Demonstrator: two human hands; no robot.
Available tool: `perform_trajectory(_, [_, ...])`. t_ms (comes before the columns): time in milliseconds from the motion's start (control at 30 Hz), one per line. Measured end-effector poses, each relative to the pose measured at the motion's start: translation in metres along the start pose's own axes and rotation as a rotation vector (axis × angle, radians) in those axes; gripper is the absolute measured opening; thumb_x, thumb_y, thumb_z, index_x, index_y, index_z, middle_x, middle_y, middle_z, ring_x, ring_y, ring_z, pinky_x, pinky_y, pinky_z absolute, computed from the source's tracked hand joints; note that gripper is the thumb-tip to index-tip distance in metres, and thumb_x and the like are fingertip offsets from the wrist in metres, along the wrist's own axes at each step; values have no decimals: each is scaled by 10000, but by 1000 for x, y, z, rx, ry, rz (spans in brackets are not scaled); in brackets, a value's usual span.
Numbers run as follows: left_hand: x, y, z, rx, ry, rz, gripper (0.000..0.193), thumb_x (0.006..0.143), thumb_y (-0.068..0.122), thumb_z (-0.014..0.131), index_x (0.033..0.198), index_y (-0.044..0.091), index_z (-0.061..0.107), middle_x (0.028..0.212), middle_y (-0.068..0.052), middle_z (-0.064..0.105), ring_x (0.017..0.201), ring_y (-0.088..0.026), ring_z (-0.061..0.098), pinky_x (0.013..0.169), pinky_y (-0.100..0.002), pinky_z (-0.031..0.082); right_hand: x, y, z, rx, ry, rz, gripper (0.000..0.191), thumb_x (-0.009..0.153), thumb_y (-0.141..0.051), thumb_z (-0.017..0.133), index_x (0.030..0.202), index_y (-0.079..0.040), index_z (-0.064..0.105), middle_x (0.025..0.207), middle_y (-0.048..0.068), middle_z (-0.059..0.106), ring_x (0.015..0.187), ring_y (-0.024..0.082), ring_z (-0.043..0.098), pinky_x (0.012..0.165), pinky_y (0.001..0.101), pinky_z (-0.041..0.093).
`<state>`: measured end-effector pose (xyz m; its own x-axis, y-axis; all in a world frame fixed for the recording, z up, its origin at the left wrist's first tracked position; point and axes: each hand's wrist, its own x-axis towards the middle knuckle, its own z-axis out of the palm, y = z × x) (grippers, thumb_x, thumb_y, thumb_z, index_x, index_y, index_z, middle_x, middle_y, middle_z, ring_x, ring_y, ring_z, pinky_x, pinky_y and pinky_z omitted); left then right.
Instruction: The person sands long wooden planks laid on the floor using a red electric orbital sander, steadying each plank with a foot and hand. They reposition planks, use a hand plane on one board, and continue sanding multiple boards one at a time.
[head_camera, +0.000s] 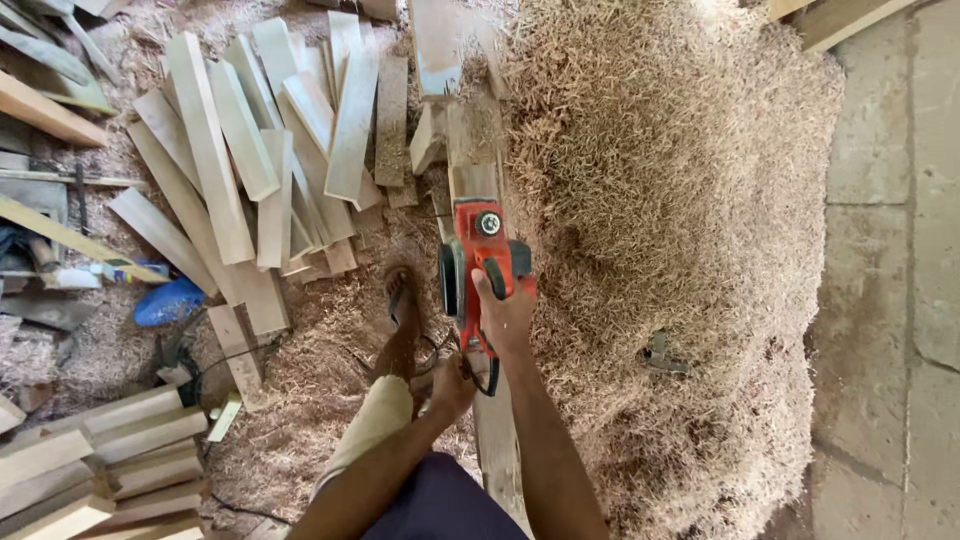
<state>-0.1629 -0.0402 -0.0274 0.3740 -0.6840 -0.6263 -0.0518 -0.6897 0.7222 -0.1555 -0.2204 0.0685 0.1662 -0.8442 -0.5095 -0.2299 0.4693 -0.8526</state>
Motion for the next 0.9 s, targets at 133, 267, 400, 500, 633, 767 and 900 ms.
perform_trajectory(133, [4,2,-4,36,-74,-80,376,793,284,860,897,-3,641,799,-128,681,714,-226,639,669,-389,513,34,-20,17,-163,-6,-136,390,911,-464,777,973,-83,721,708,-64,602,580,45,501,514,286,431])
perform_trajectory(267, [-3,11,-15,-19,-169,-194,487,802,352,856,996,19,560,856,-135,633,712,-244,586,654,-415,533,76,-50,44,-232,-38,-305,411,941,-499,759,992,-91,751,766,-73,634,637,55,543,579,292,468])
perform_trajectory(400, [-4,22,-21,-19,-201,-226,512,837,353,839,1052,24,511,874,-120,635,732,-221,623,671,-403,551,120,-71,64,-262,-74,-216,458,893,-543,743,944,-89,733,664,-47,565,529,88,505,486,307,436])
perform_trajectory(500, [-3,22,-18,-14,-184,-275,509,857,352,849,1047,1,533,906,-148,640,758,-237,618,682,-427,552,132,-72,65,-328,-111,-295,501,930,-582,718,926,-82,738,657,-40,580,539,87,529,520,303,452])
perform_trajectory(633, [-11,4,-14,-72,-279,-314,459,823,351,824,1052,38,578,892,-87,672,748,-208,663,675,-386,608,81,-51,35,-433,-102,-168,548,893,-627,661,1069,-110,711,663,-25,564,537,115,519,497,349,444])
perform_trajectory(767, [-37,-18,-7,38,-421,-110,301,809,255,851,953,43,692,853,-102,708,767,-189,686,688,-379,562,-33,-8,-20,-544,-59,71,590,871,-595,685,1250,-143,672,900,39,695,799,162,658,673,386,535])
perform_trajectory(900, [-59,-27,5,-175,-215,2,254,775,85,766,974,38,615,797,-144,704,727,-247,681,640,-399,551,-105,29,-54,-428,8,-125,388,922,-321,777,1148,-16,694,932,51,677,831,160,641,684,364,500])
